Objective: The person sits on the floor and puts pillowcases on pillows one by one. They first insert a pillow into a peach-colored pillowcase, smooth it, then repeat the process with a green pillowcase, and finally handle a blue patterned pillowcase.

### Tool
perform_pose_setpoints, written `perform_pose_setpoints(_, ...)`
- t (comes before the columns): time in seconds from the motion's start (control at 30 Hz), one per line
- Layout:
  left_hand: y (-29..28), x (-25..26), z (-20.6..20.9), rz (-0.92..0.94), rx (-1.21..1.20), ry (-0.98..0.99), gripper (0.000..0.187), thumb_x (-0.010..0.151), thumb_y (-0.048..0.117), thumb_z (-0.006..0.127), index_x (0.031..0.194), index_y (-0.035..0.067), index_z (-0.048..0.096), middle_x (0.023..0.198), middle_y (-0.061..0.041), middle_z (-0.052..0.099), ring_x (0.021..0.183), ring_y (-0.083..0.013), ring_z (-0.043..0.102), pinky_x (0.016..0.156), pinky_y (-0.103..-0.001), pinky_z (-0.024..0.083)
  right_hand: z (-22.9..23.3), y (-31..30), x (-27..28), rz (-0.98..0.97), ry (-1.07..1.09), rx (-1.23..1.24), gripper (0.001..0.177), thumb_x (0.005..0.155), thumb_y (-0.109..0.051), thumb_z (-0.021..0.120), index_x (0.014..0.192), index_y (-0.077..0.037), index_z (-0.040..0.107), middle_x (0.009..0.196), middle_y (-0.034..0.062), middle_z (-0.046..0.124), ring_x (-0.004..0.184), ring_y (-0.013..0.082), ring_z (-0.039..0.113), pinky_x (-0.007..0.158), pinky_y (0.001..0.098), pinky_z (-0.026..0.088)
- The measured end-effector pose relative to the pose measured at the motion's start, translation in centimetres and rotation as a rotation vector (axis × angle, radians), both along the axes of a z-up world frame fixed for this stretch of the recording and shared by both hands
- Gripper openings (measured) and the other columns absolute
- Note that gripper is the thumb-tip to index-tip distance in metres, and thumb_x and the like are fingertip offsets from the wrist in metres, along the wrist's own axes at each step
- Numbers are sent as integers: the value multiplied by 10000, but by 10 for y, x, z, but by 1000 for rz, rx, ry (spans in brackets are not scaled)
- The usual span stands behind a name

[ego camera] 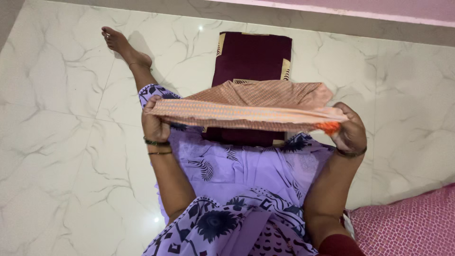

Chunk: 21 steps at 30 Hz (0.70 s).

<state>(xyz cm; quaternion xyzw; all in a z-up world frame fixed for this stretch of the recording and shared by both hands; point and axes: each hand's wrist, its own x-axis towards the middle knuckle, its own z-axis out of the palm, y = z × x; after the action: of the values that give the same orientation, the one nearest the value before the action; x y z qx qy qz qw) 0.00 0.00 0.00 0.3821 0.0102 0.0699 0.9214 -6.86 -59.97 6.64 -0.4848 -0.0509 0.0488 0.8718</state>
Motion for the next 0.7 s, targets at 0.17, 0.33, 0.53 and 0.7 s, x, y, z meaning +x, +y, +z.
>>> perform_pose_setpoints(0.17, -24, -31, 71, -291, -65, -72, 293, 972, 77, 752, 1206, 25, 584, 1111, -116, 680, 971, -196, 713, 812, -306, 602, -25, -25, -27, -63, -143, -31, 300, 1021, -159, 735, 835, -16, 547, 794, 103, 655, 653, 114, 591, 575, 203, 474)
perform_pose_setpoints(0.33, -40, -40, 70, -276, 848, -138, 523, 736, 25, 863, 1185, 49, 597, 1135, -83, 681, 1053, -217, 678, 914, -353, 559, 21, 20, -10, -134, -41, -775, 268, 815, -110, 807, 1005, -23, 640, 894, 9, 638, 805, 85, 584, 681, 249, 504)
perform_pose_setpoints(0.53, -34, -26, -33, -143, 1694, 185, 437, 692, 195, 843, 1102, 84, 738, 1076, -177, 748, 1007, -366, 716, 869, -418, 572, 54, 18, -11, 463, -282, -952, 451, 656, -168, 934, 989, -43, 657, 827, 23, 742, 768, 91, 684, 687, 275, 548)
perform_pose_setpoints(0.7, -26, 22, -133, -40, 1423, 414, 283, 907, 162, 605, 1133, 78, 753, 1072, -204, 749, 996, -348, 728, 846, -441, 611, 25, 6, 6, 466, -112, -1095, 402, 796, -131, 793, 1169, -62, 659, 849, 78, 739, 788, 180, 696, 721, 359, 566)
